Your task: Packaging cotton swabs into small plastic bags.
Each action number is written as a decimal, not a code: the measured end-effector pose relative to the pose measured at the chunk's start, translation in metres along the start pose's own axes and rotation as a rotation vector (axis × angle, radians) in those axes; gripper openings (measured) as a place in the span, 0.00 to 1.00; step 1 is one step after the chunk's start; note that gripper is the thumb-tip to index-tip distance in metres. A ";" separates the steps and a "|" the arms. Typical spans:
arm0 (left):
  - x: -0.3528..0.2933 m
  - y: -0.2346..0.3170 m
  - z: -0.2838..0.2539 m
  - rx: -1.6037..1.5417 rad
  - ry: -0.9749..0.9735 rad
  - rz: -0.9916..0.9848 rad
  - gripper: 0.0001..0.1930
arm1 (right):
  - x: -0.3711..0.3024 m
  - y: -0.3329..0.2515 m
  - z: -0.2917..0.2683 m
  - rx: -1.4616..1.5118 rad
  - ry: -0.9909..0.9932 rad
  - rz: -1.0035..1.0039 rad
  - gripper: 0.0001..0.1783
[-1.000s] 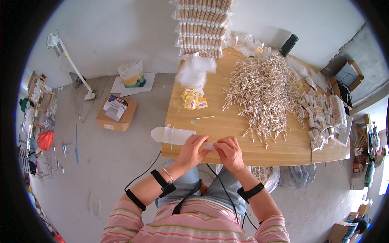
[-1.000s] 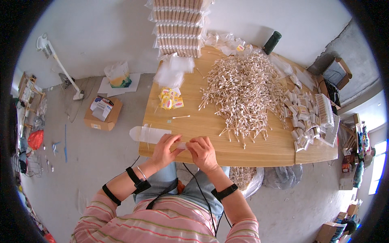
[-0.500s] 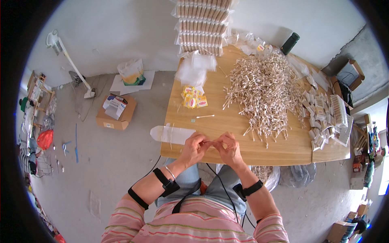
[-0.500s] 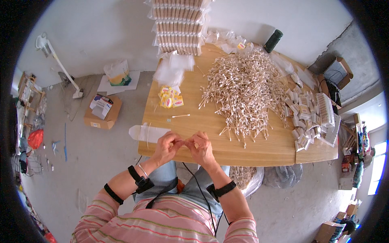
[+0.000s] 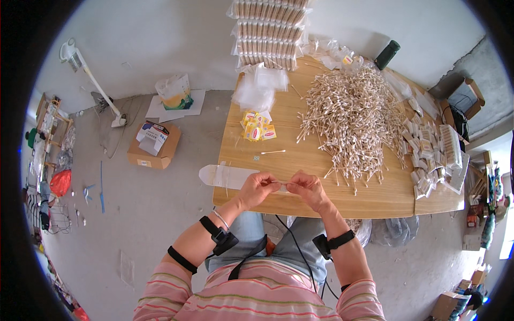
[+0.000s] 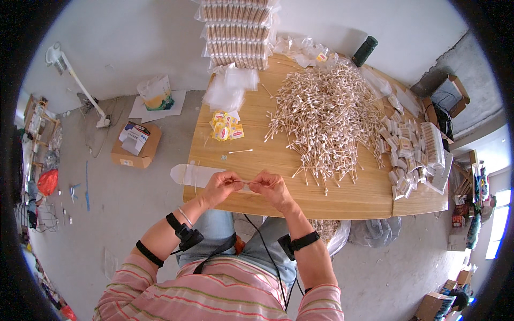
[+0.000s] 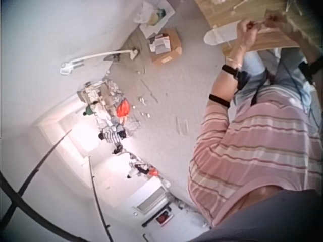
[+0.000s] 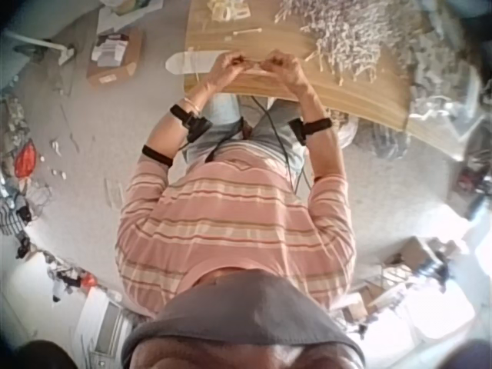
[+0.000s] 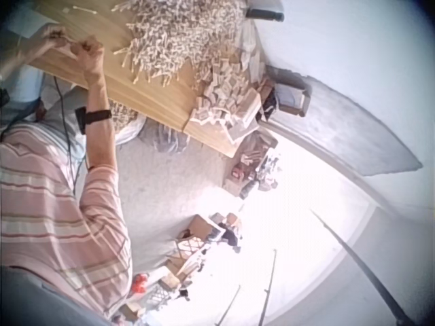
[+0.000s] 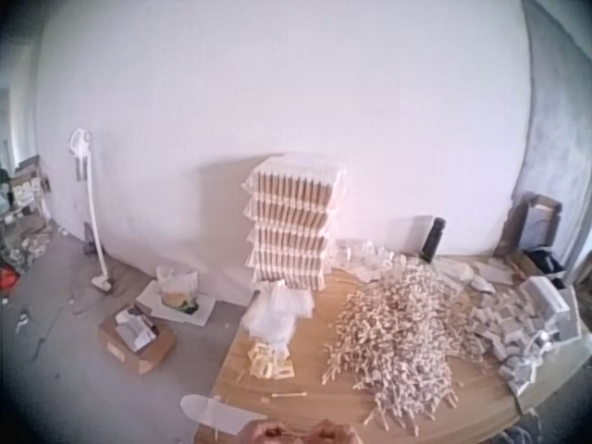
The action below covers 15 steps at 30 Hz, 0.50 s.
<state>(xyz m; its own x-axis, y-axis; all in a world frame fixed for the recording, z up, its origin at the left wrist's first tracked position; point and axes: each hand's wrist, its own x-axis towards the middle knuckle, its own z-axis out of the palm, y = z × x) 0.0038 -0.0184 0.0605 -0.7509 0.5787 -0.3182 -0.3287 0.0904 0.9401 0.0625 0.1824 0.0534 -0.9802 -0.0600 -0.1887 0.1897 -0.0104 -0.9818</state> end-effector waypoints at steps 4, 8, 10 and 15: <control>-0.005 -0.001 0.004 0.624 0.154 0.652 0.08 | -0.007 -0.005 0.009 -0.616 0.181 -0.515 0.11; -0.012 -0.002 0.001 0.968 0.238 0.906 0.14 | -0.015 -0.015 0.015 -0.908 0.260 -0.776 0.16; -0.014 0.000 -0.004 1.044 0.217 0.974 0.14 | -0.016 -0.021 0.017 -1.050 0.317 -0.898 0.21; -0.016 0.008 -0.005 1.189 0.165 1.088 0.14 | -0.019 -0.014 0.013 -1.139 0.275 -0.964 0.22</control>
<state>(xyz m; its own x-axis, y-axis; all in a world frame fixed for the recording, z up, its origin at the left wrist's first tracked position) 0.0105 -0.0312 0.0728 -0.3959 0.7030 0.5908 0.9183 0.3059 0.2513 0.0793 0.1706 0.0712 -0.7045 -0.2971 0.6445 -0.5282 0.8260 -0.1966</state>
